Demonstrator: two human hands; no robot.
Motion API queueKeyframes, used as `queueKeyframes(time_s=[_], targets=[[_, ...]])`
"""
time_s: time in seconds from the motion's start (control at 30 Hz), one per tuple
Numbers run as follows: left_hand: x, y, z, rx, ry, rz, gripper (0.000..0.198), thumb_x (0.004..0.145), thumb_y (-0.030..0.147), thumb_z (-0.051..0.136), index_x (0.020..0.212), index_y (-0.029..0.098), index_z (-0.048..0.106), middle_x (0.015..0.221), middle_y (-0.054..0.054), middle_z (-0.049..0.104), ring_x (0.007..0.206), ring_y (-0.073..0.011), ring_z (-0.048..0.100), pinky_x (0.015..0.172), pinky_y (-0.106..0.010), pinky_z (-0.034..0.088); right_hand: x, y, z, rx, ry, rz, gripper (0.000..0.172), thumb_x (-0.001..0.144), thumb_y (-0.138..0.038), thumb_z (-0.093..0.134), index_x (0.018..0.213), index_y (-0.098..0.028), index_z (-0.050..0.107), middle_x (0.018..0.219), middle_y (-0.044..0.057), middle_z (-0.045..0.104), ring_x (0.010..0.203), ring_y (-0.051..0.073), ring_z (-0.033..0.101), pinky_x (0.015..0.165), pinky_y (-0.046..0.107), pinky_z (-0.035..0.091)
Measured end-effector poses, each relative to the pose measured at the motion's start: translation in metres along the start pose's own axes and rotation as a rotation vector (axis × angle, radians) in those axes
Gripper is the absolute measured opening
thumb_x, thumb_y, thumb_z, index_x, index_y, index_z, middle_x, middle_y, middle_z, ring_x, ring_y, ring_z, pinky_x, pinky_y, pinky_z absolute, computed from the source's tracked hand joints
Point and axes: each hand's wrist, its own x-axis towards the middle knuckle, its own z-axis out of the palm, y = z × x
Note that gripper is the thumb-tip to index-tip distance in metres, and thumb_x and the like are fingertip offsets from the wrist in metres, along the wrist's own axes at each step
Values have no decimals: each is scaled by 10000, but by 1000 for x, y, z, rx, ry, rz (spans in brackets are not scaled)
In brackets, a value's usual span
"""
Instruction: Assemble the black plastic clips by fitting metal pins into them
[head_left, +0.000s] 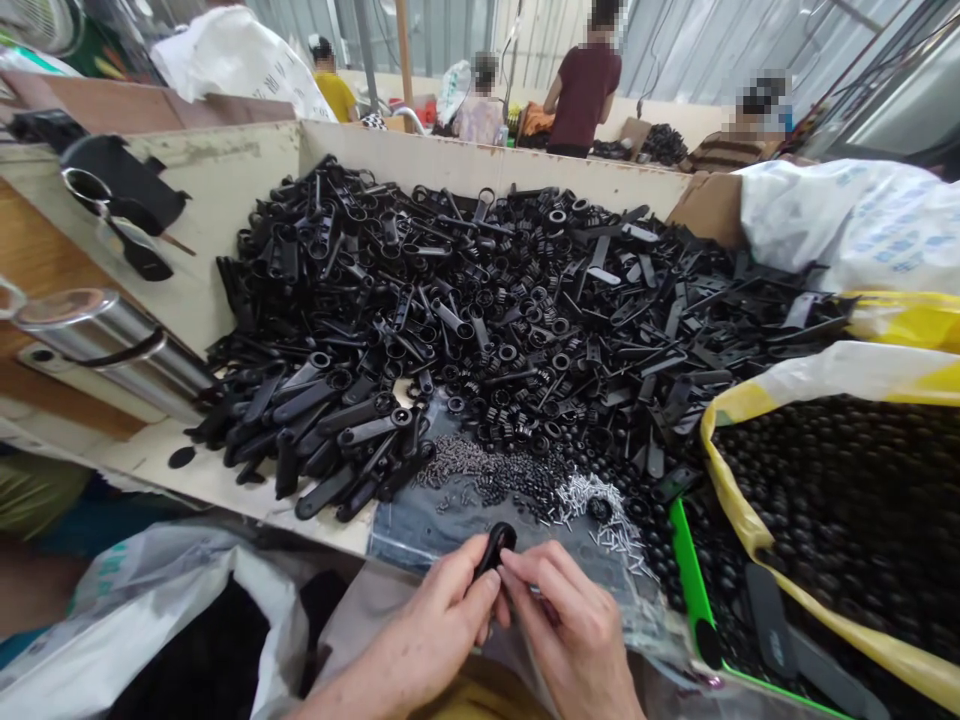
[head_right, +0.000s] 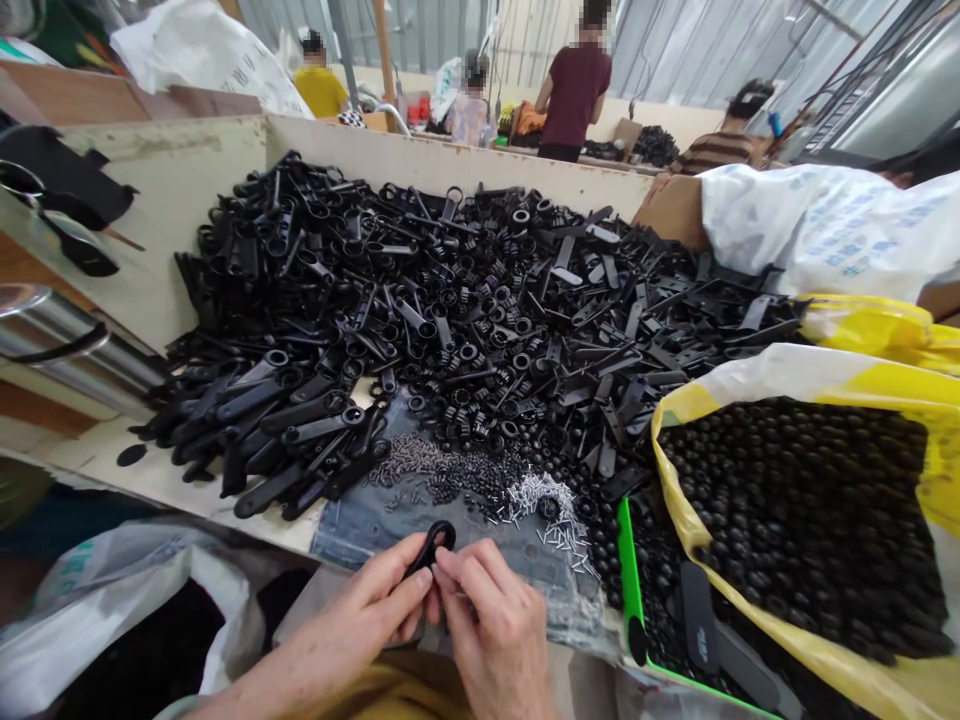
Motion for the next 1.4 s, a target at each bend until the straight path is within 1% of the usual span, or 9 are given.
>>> queueKeyframes(time_s=[0.13,0.23,0.33,0.43,0.53,0.7,0.87,1.13,1.4], targets=[[0,3,-3,114,46,120,401,1002,518,490,1171,212,687,785,-2,646,804,-188,574,790,-297,438,-4,-2,2,-136,-23,-108,323,1073,-162,442,1277,-154,692,815,50,695,618,136,697,533,182,511],[1,4,-4,107,59,152,427,1032,493,451,1286,198,628,690,36,571,694,-170,535,706,-283,426,-3,-4,0,-201,-52,-144,356,1078,-200,438,1359,-167,654,830,54,728,615,153,724,530,193,534],[3,1,-4,31,59,179,523,1032,531,449,1382,158,554,671,53,517,647,-160,486,665,-282,409,-4,-5,-3,-127,-103,-54,386,1107,-332,415,1451,-213,544,887,39,749,686,166,754,611,210,590],[7,-5,-4,-49,42,181,622,1011,609,459,1399,128,533,654,63,484,625,-152,434,628,-280,374,-5,-2,-6,-45,-82,55,316,1128,-344,338,1372,-245,514,918,24,747,715,160,757,664,216,602],[9,-11,-4,-85,51,151,679,981,655,500,1405,126,534,639,69,470,636,-150,426,653,-284,371,-3,1,-7,-38,-72,-1,268,1134,-268,310,1235,-250,557,943,35,737,763,159,758,678,212,589],[6,-14,-5,-134,41,126,675,968,662,525,1428,169,543,697,42,522,694,-163,464,687,-288,399,7,0,-7,-193,-151,-106,395,1145,-239,250,1186,-201,641,840,35,688,624,146,723,564,207,546],[5,-9,-5,-84,38,158,637,987,651,499,1387,161,572,679,48,508,677,-160,451,673,-284,388,10,-1,-7,-243,-130,-127,483,1147,-241,213,1096,-174,688,767,30,653,572,145,703,518,205,530],[10,-7,-3,-162,59,136,584,920,653,610,1267,187,656,621,55,510,610,-150,436,602,-266,353,7,-3,-3,-273,-84,-95,453,1147,-255,265,1145,-176,711,769,33,664,596,149,706,524,209,524],[4,-4,-1,-153,213,118,533,850,537,742,1262,205,685,627,45,549,658,-192,507,675,-298,401,0,-3,7,-450,-13,-131,486,1139,-222,222,1158,-161,705,773,48,686,579,158,688,487,256,478]])
